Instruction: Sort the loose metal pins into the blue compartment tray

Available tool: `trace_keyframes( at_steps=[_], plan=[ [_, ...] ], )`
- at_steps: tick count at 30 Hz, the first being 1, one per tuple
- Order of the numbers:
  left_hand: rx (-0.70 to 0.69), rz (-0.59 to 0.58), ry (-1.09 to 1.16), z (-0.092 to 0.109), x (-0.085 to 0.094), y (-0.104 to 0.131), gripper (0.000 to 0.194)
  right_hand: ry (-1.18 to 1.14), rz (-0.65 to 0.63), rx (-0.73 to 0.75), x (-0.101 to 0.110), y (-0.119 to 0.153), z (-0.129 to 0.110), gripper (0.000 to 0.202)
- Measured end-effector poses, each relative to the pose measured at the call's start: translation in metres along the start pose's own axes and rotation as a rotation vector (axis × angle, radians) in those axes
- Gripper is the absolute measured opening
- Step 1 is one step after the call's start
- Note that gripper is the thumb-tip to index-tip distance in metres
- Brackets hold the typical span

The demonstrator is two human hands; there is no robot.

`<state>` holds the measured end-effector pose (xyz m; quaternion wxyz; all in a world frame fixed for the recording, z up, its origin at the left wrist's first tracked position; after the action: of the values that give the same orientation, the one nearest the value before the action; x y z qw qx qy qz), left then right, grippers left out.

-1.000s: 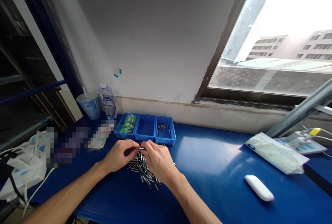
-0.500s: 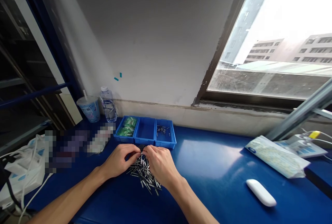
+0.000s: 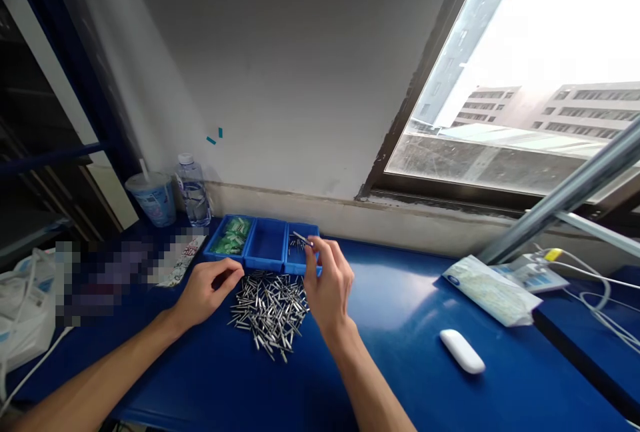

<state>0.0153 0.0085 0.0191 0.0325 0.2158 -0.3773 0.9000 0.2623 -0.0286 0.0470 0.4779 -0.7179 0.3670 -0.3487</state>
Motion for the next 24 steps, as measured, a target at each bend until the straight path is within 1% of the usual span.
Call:
trace_keyframes(
  at_steps=[2,4,6,9,10,11,12,14,17,24],
  plan=[
    [-0.022,-0.009,0.001,0.000,0.000,0.001,0.026,0.129,-0.127,0.057,-0.004,0.003,0.005,0.027],
    [-0.037,-0.034,-0.005,0.000,-0.002,0.001,0.025,0.141,-0.286,0.100,-0.008,0.009,0.008,0.032],
    [-0.031,-0.066,-0.010,-0.001,-0.003,0.002,0.025,0.119,-0.484,0.093,-0.012,0.018,0.010,0.035],
    [0.001,-0.127,-0.006,-0.004,-0.004,0.002,0.026,0.161,-0.833,0.066,-0.021,0.029,0.008,0.035],
    [0.011,-0.147,-0.006,-0.005,-0.004,0.002,0.026,0.201,-0.923,0.051,-0.023,0.031,0.007,0.034],
    [0.018,-0.167,-0.007,-0.006,-0.005,0.002,0.027,0.248,-0.987,0.030,-0.026,0.033,0.005,0.033],
    [0.022,-0.188,-0.008,-0.006,-0.005,0.003,0.027,0.296,-1.027,0.004,-0.028,0.033,0.004,0.031],
    [0.020,-0.222,-0.013,-0.007,-0.007,0.004,0.026,0.369,-1.067,-0.050,-0.031,0.035,0.001,0.029],
    [0.010,-0.251,-0.018,-0.006,-0.009,0.006,0.026,0.358,-1.097,-0.100,-0.035,0.038,-0.004,0.026],
    [0.008,-0.236,-0.020,-0.005,-0.008,0.003,0.028,0.290,-1.080,-0.192,-0.039,0.040,-0.006,0.022]
  ],
)
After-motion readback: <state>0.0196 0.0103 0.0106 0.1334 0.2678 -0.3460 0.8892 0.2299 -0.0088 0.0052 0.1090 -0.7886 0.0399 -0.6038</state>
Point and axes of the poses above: each hand's wrist, its own y-axis away from the middle knuckle, its own x-axis out of the back of the hand, z = x × y, the point moved 3 cm from there along -y, towards the middle knuckle, and after that the axes turned 13 degrees about z, right-handed, at the moved point
